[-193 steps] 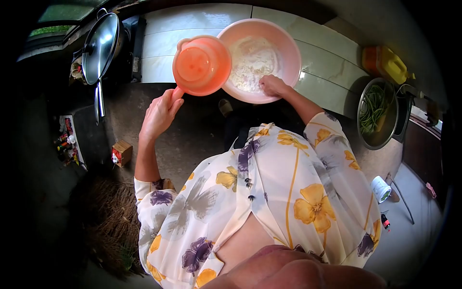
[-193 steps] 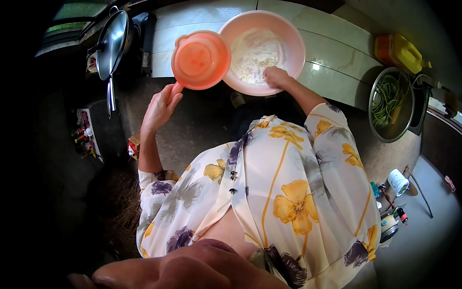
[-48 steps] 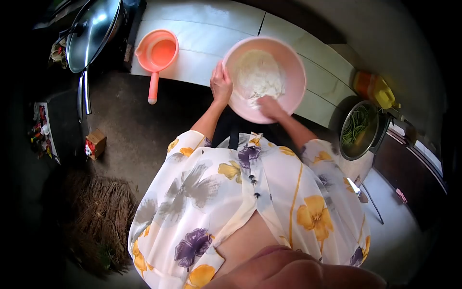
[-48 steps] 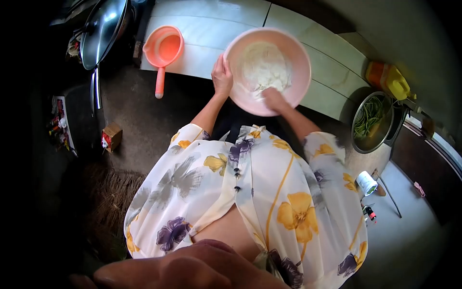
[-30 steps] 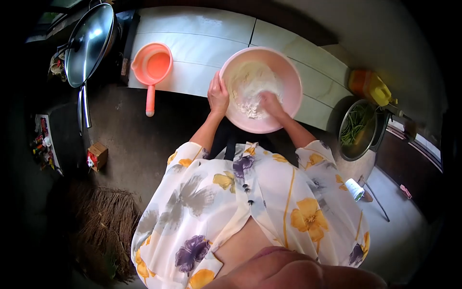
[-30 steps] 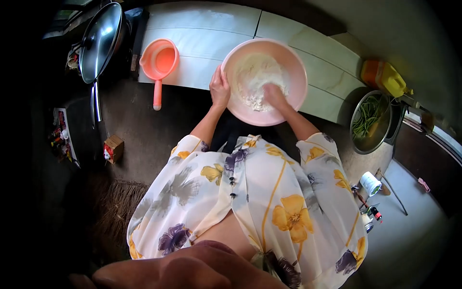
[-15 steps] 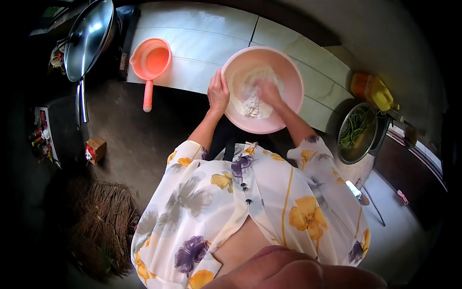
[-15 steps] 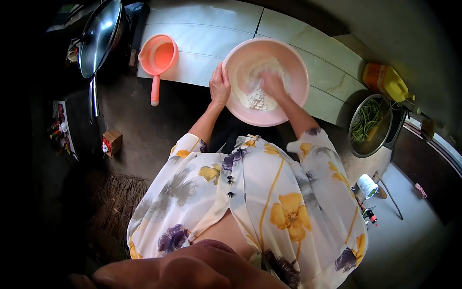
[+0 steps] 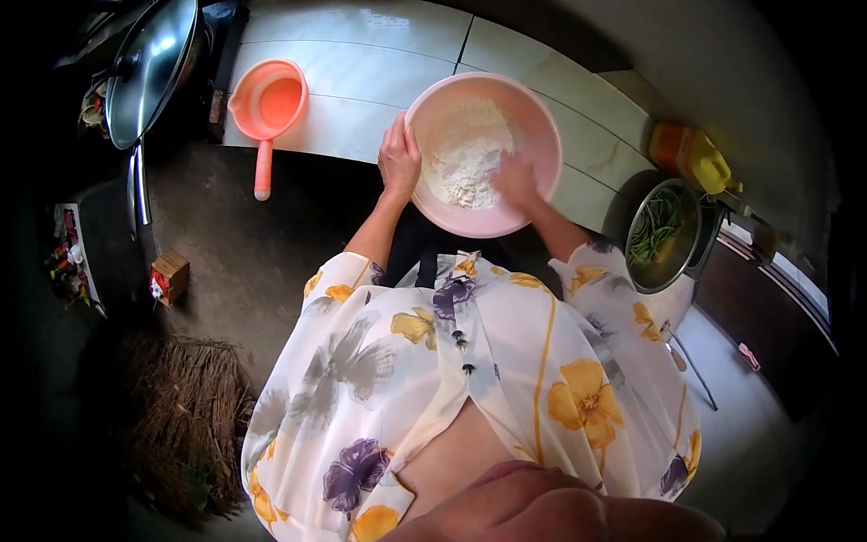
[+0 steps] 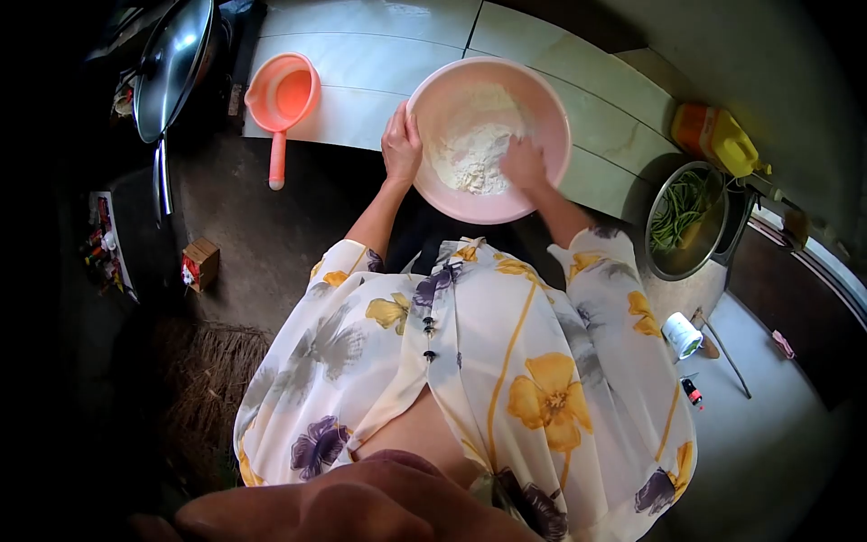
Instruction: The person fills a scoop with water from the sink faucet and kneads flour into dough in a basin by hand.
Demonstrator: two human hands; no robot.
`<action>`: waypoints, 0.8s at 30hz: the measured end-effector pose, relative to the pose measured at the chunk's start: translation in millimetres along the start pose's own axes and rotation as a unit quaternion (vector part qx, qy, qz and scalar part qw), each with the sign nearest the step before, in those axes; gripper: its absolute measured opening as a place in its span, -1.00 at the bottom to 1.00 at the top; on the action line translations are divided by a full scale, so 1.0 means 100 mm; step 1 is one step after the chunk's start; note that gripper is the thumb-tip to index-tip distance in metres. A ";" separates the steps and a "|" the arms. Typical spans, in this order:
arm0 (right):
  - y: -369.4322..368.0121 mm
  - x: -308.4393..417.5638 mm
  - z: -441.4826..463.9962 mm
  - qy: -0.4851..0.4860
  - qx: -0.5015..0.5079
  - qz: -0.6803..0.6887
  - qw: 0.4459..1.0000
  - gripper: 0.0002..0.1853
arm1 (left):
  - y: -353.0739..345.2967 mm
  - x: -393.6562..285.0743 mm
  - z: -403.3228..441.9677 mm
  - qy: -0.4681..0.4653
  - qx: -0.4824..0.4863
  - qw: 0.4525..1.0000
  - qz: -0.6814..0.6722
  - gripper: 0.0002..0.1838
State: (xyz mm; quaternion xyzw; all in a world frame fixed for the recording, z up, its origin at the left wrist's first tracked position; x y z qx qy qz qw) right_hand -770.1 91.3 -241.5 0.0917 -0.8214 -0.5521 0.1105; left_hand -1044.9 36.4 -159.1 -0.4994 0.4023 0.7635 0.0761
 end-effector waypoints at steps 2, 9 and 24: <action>-0.67 0.05 -0.15 -0.098 -0.021 0.164 0.981 -0.39 | 0.01 0.01 -0.03 0.003 -0.013 1.000 0.009 -0.64; -0.22 0.30 0.41 -0.060 -0.045 0.337 0.939 -0.53 | -0.01 0.03 -0.03 0.012 -0.005 1.000 0.028 -0.64; -0.06 0.21 -0.09 0.032 0.077 0.125 0.989 -0.56 | -0.03 -0.04 -0.05 0.025 0.007 0.999 0.025 -0.64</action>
Point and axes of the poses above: each hand's wrist, its own z-axis towards the middle knuckle, its own y-axis out of the back of the hand, x = y × z, the point moved 9 cm from there along z, towards the middle knuckle, and after that the axes turned 15 degrees about -x, right-handed, at the moved point
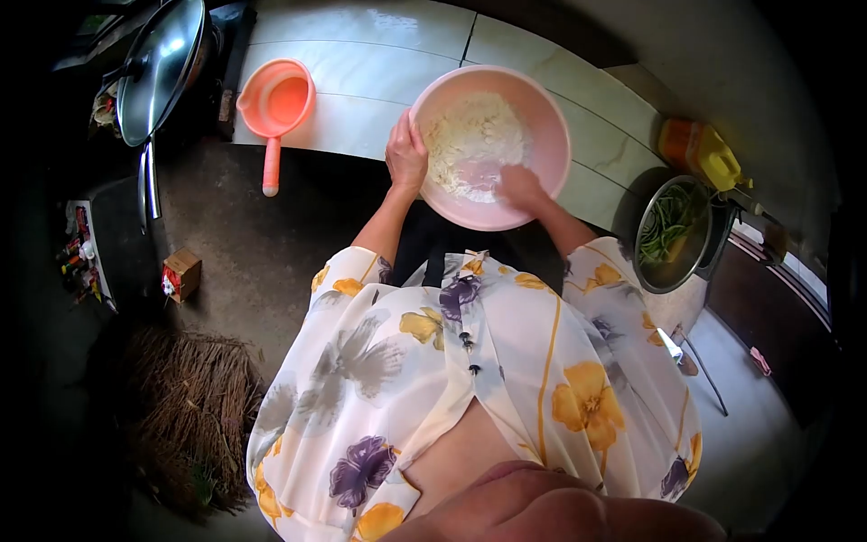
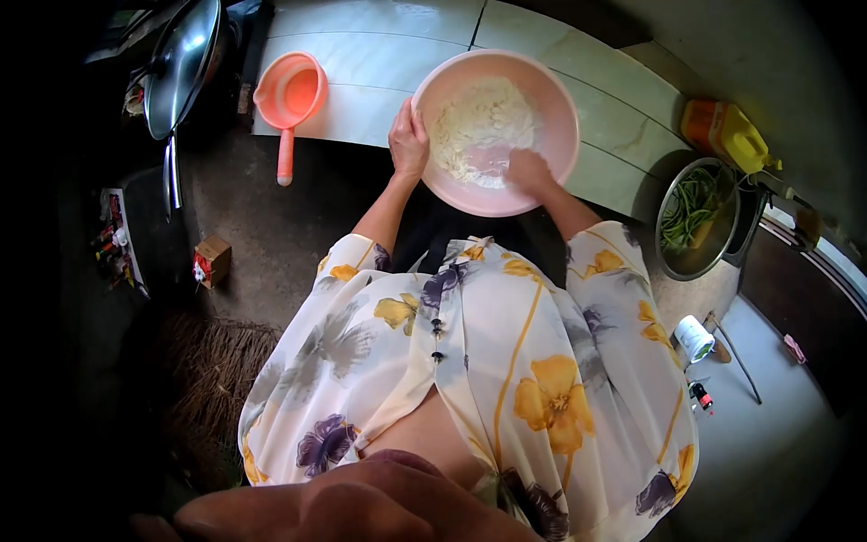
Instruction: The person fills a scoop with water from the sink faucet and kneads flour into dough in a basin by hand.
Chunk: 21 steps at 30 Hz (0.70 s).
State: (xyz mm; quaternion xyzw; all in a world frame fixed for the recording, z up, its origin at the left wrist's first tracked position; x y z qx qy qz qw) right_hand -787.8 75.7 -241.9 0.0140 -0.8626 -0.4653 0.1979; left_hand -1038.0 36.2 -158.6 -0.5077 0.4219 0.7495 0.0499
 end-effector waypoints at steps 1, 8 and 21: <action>-0.19 -0.04 -0.19 0.032 0.036 -0.016 0.999 -0.52 | 0.00 -0.04 -0.03 -0.017 -0.010 1.000 -0.005 -0.63; -0.37 0.31 0.46 -0.084 -0.141 0.271 0.949 -0.64 | -0.06 -0.07 -0.13 -0.025 0.002 1.000 0.003 -0.62; -0.25 0.49 -0.24 0.123 -0.081 0.132 0.980 -0.78 | -0.08 -0.12 -0.07 -0.032 -0.005 0.999 -0.014 -0.64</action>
Point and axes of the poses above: each hand's wrist, its own z-axis towards the middle knuckle, its own y-axis out of the back of the hand, x = y × z, the point moved 9 cm from there along z, towards the middle knuckle, and after that the axes turned 15 degrees about -x, right-handed, at the moved point
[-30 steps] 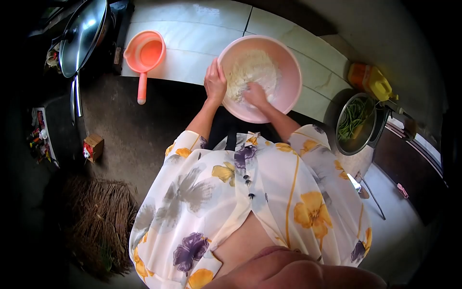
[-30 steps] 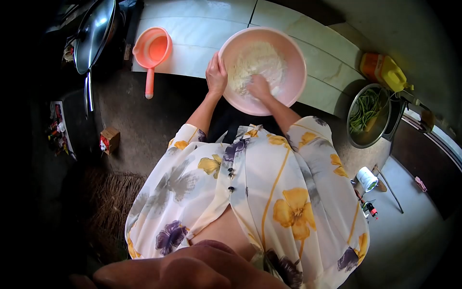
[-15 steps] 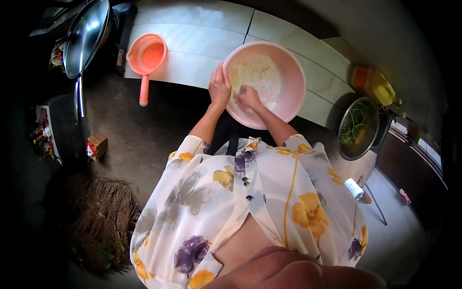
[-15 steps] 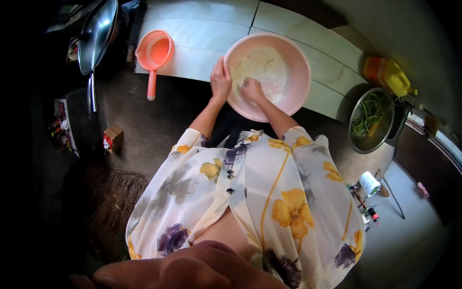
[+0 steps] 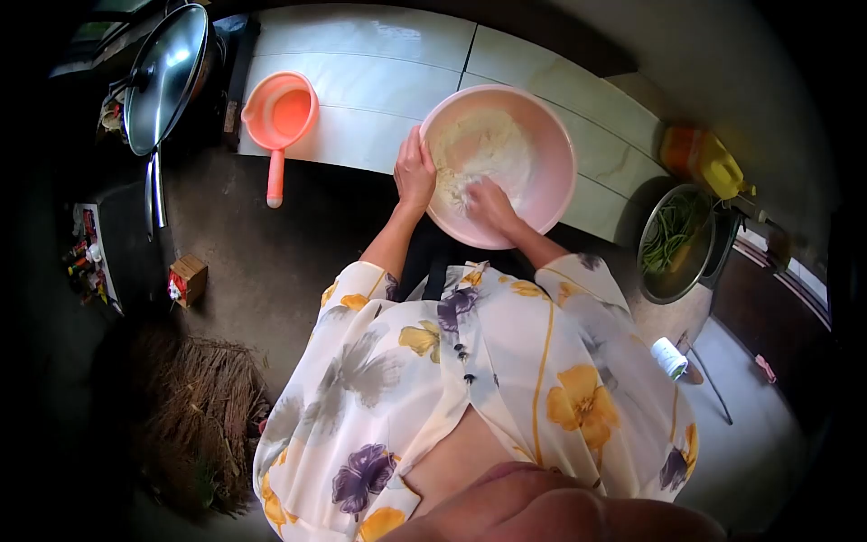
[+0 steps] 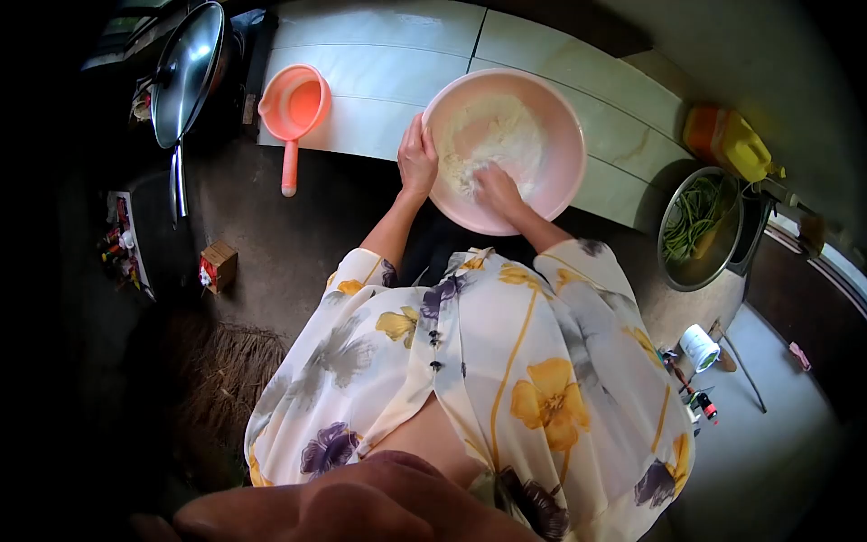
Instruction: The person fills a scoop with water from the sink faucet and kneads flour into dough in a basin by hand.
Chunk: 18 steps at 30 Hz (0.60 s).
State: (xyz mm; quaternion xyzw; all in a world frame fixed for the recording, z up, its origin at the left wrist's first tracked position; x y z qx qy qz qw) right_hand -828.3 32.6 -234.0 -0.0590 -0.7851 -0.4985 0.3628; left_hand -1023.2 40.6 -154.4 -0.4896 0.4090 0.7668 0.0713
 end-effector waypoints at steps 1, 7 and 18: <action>-0.04 0.00 -0.01 0.002 0.002 -0.003 1.000 -0.78 | -0.01 0.03 0.00 0.000 -0.001 1.000 0.013 -0.62; -0.24 0.15 0.66 -0.004 -0.107 0.119 0.987 -0.85 | -0.02 0.05 -0.05 -0.014 0.020 1.000 0.014 -0.61; -0.54 -0.03 0.72 0.064 -0.223 0.062 0.971 -0.79 | -0.05 0.07 -0.07 -0.012 0.010 1.000 0.008 -0.61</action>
Point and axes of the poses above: each hand's wrist, its own z-axis towards the middle knuckle, its own y-axis out of the back of the hand, x = y × z, the point moved 9 cm from there along z, towards the middle knuckle, and after that the axes turned 15 degrees about -x, right-handed, at the moved point
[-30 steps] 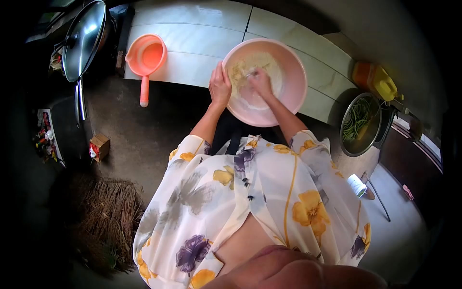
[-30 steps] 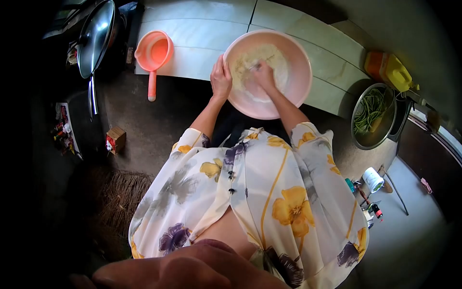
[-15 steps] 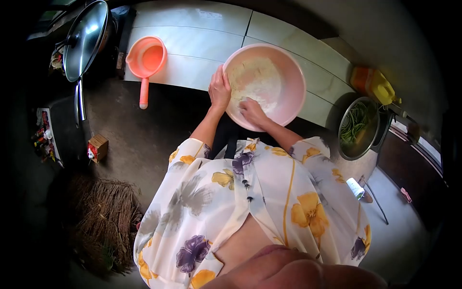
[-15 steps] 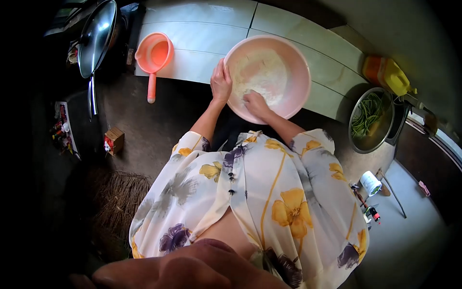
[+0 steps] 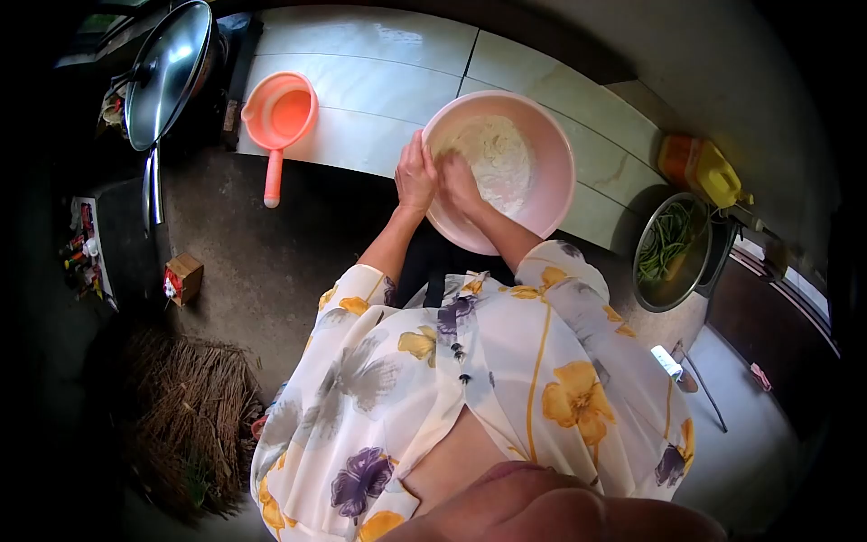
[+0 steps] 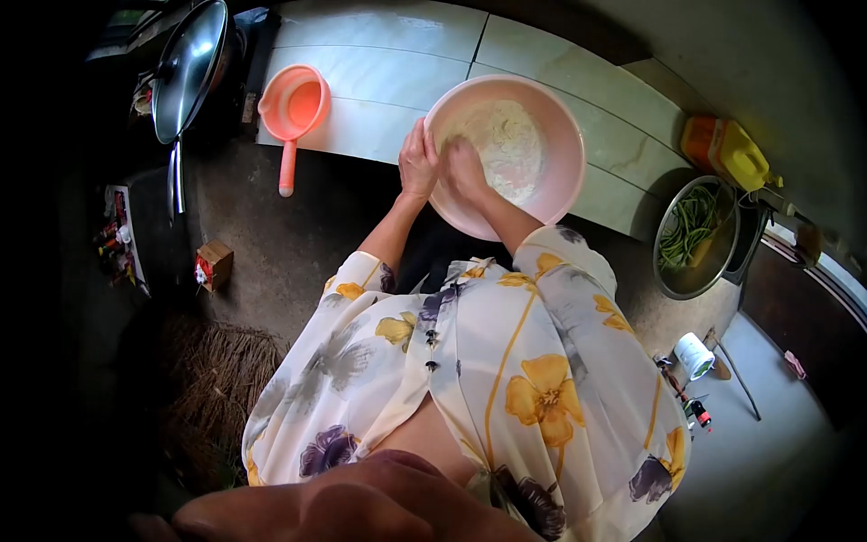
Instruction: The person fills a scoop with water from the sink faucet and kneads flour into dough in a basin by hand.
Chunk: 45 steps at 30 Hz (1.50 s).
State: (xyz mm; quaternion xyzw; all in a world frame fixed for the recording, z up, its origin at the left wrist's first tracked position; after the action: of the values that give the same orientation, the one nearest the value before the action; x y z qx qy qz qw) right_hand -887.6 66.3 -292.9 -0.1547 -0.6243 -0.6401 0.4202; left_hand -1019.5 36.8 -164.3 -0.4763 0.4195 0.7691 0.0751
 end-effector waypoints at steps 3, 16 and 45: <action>0.47 0.43 -0.40 0.181 0.247 -0.076 0.949 -0.78 | 0.03 -0.01 -0.02 0.001 0.012 1.000 0.015 -0.61; 0.63 -0.39 -0.52 -0.097 0.212 -0.051 0.971 -0.49 | 0.05 -0.07 -0.01 0.021 0.012 1.000 0.019 -0.65; 0.83 0.10 0.02 0.076 0.100 -0.003 0.992 -0.73 | 0.00 -0.05 -0.02 -0.001 0.019 1.000 -0.002 -0.60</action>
State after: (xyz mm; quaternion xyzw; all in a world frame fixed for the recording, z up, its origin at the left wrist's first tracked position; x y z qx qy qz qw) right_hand -833.1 75.4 -229.8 -0.0608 -0.6519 -0.5857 0.4777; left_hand -1015.4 36.2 -160.6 -0.4750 0.4330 0.7612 0.0866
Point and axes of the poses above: each hand's wrist, its own z-axis towards the middle knuckle, its own y-axis out of the back of the hand, x = y × z, the point moved 9 cm from there along z, towards the middle knuckle, and after that the axes turned 15 degrees about -x, right-handed, at the moved point
